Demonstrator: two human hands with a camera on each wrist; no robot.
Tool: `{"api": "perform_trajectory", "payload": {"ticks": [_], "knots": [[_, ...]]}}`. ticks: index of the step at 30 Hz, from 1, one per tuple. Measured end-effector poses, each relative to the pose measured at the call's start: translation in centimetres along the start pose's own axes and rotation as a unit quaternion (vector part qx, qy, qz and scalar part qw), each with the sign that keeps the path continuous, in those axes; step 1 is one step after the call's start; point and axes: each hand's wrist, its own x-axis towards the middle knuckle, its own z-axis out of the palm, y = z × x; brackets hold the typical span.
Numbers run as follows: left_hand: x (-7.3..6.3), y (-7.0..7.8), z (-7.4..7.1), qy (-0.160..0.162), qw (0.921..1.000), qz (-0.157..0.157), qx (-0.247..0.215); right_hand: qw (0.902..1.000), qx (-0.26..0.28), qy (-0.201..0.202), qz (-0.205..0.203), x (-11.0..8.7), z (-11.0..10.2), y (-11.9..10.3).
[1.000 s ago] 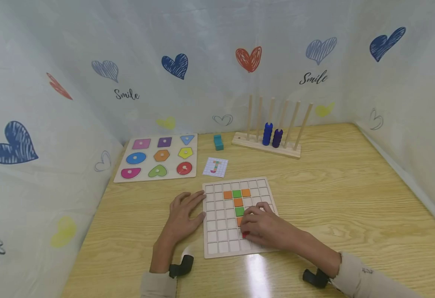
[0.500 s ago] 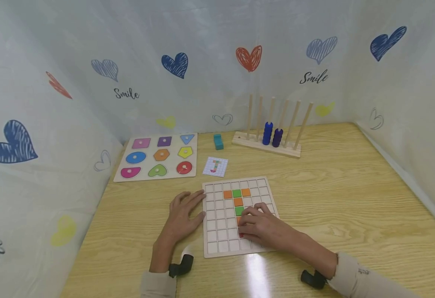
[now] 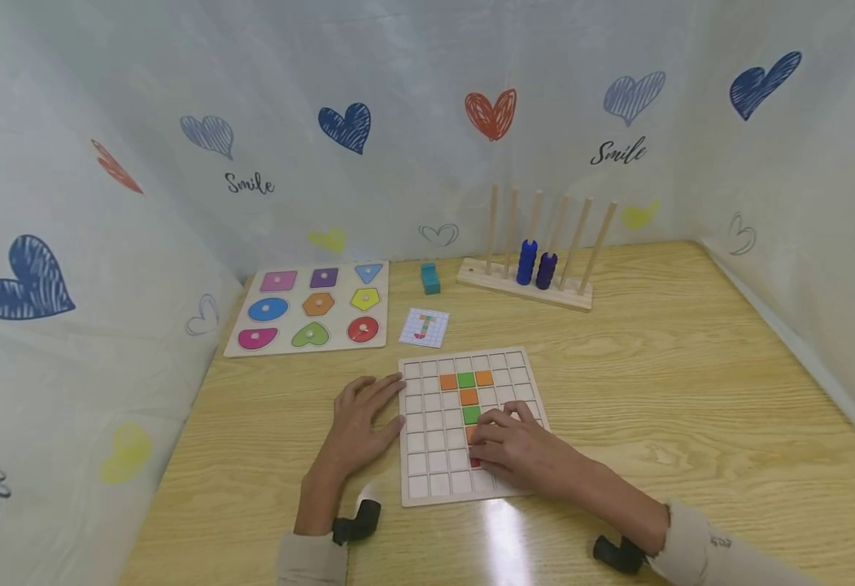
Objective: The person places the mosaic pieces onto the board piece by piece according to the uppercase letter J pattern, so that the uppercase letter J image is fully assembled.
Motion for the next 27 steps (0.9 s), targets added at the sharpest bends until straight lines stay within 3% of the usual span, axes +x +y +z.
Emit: {"api": "perform_trajectory", "payload": {"ticks": [6,12,27], "knots": [[0.1,0.2,0.0,0.0,1.0,0.003,0.003,0.9994,0.018,0.019,0.022,-0.7,-1.1,0.3],[-0.1,0.2,-0.1,0.01,0.9999,0.011,0.002,0.9989,0.007,0.013,0.045,-2.0,-1.8,1.1],[0.0,0.1,0.2,0.01,0.9999,0.009,0.006,0.9952,0.014,0.027,0.093,-6.7,-3.7,2.2]]}}
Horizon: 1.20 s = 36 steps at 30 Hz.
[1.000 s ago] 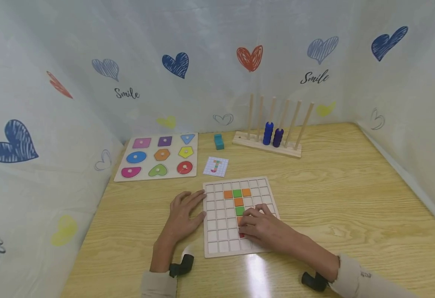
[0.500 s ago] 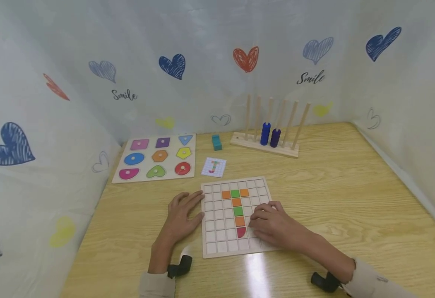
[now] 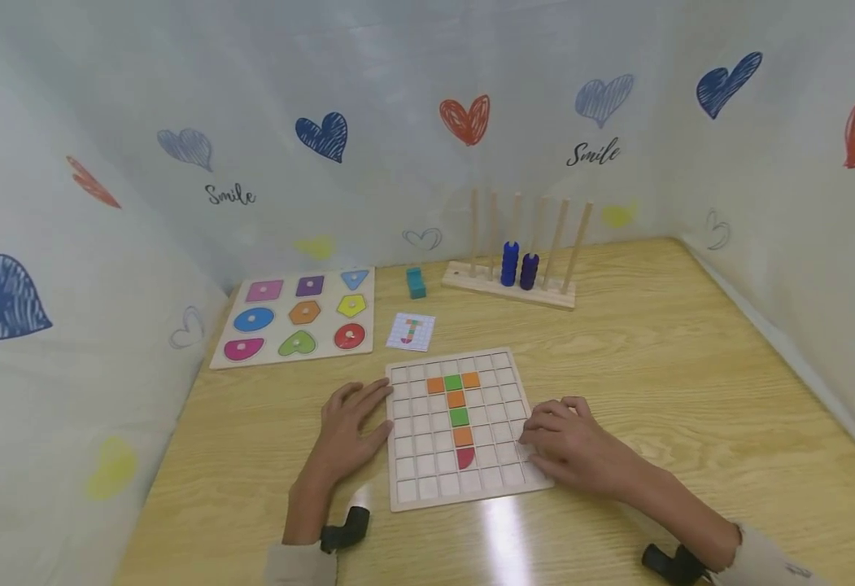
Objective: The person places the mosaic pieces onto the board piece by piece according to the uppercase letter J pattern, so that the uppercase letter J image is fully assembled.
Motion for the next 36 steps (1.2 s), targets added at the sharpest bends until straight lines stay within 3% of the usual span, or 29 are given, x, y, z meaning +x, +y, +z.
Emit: {"api": "perform_trajectory", "payload": {"ticks": [15,23,36], "knots": [[-0.1,-0.1,0.0,0.001,1.0,-0.004,-0.006,0.9991,0.008,0.042,0.002,-3.2,-0.6,0.9],[-0.1,-0.2,0.1,0.006,0.9999,-0.001,-0.012,0.9994,0.014,0.028,0.018,-4.1,-0.8,0.9],[0.0,-0.3,0.1,0.003,0.9999,-0.004,-0.011,0.9991,0.021,0.036,0.004,-4.5,-0.4,1.4]]}}
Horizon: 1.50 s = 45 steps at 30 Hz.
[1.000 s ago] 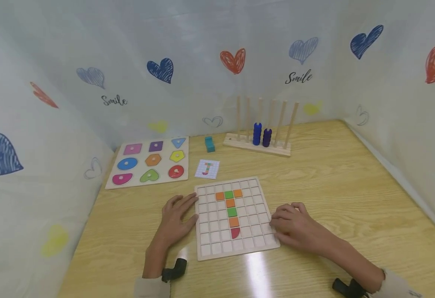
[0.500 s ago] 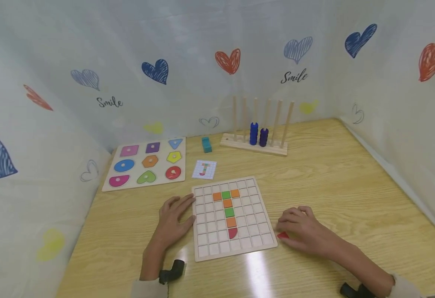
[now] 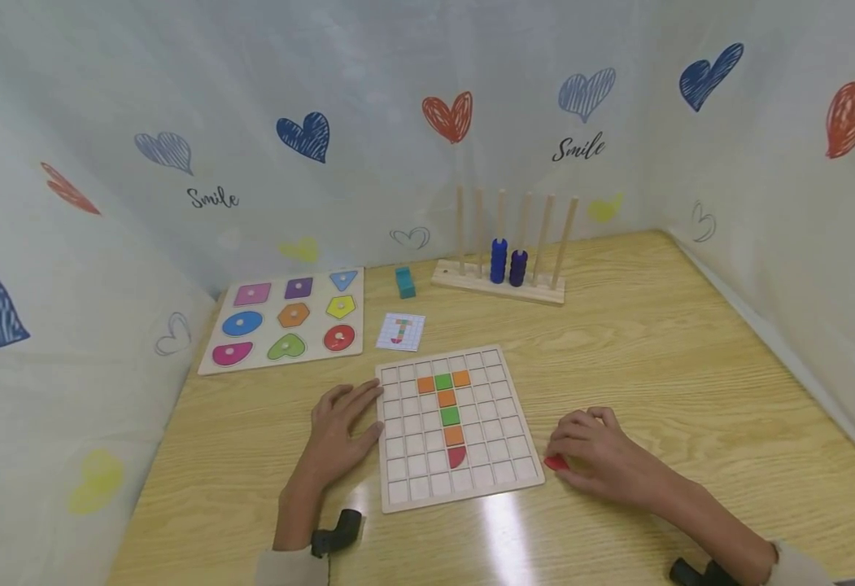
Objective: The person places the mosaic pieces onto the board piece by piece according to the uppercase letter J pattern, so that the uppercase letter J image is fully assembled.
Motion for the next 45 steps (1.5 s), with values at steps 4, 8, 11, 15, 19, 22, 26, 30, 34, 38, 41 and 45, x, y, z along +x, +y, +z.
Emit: {"api": "perform_trajectory", "payload": {"ticks": [4,8,11,15,19,22,26,30,34,38,41,45], "knots": [[0.0,-0.1,0.0,0.002,1.0,0.002,0.001,1.0,0.0,0.004,0.004,0.2,-0.1,0.0],[0.0,-0.1,0.0,0.007,1.0,0.007,0.0,0.9999,-0.008,0.009,0.003,0.6,-0.2,-0.1],[0.0,-0.1,0.1,0.008,0.9999,0.008,-0.001,0.9998,-0.012,0.015,0.002,0.9,-0.3,-0.1],[0.0,-0.1,0.1,0.004,1.0,0.008,0.0,0.9998,-0.005,0.018,0.002,1.6,-0.3,-0.3],[0.0,-0.2,0.1,0.0,1.0,0.008,0.003,0.9998,-0.007,0.017,-0.004,2.3,-0.2,-0.6],[0.0,-0.2,0.0,-0.001,1.0,0.007,0.006,0.9998,-0.01,0.015,-0.007,2.8,0.0,-0.8],[0.0,-0.1,0.0,-0.002,0.9999,0.006,0.008,0.9999,-0.004,0.012,-0.01,3.5,0.2,-0.9],[0.0,-0.2,0.0,-0.001,0.9999,0.005,0.009,0.9999,-0.002,0.002,-0.01,4.3,0.6,-1.2],[0.1,-0.2,0.1,-0.006,0.9999,0.002,0.01,0.9999,0.001,-0.01,-0.004,5.1,1.0,-1.6],[0.0,-0.2,0.0,-0.007,0.9999,0.0,0.01,0.9998,0.012,-0.013,-0.007,5.7,1.4,-1.8],[0.0,-0.1,-0.1,-0.007,0.9999,0.002,0.011,0.9997,0.017,-0.012,-0.012,6.1,1.7,-1.8],[0.1,-0.2,-0.1,-0.006,0.9999,0.005,0.009,0.9995,0.022,-0.008,-0.021,6.5,2.0,-1.9]]}}
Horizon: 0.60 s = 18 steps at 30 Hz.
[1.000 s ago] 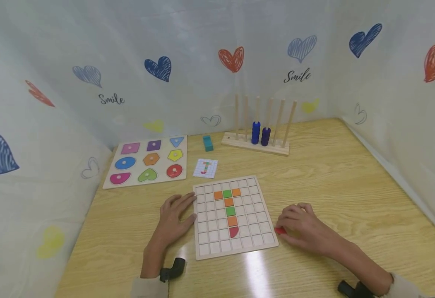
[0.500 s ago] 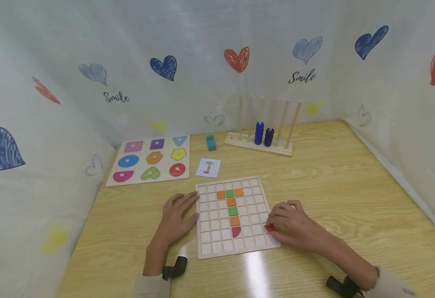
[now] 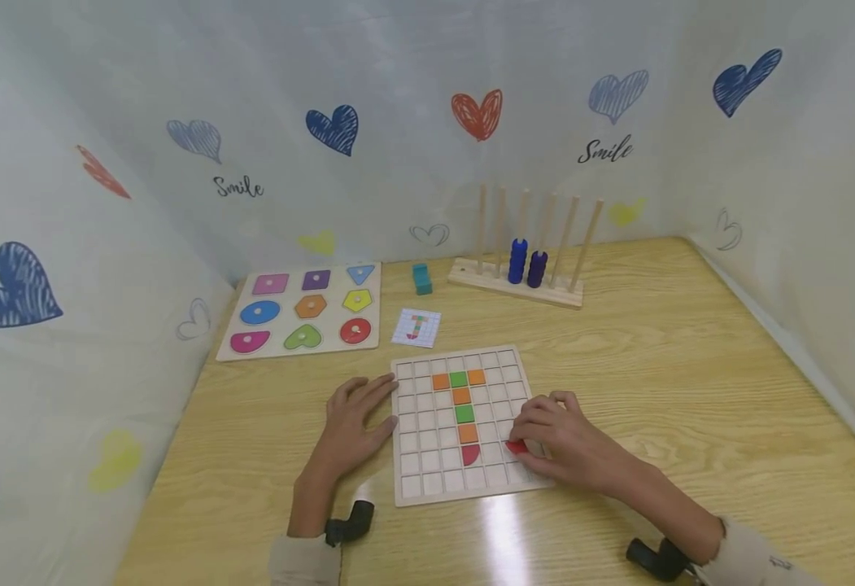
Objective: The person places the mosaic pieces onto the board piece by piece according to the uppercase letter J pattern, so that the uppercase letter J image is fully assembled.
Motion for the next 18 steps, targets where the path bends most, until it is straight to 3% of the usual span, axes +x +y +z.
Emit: {"api": "perform_trajectory", "payload": {"ticks": [18], "knots": [[0.1,0.0,0.1,0.0,1.0,0.0,0.002,1.0,-0.001,-0.008,-0.003,1.5,1.3,-0.6]]}}
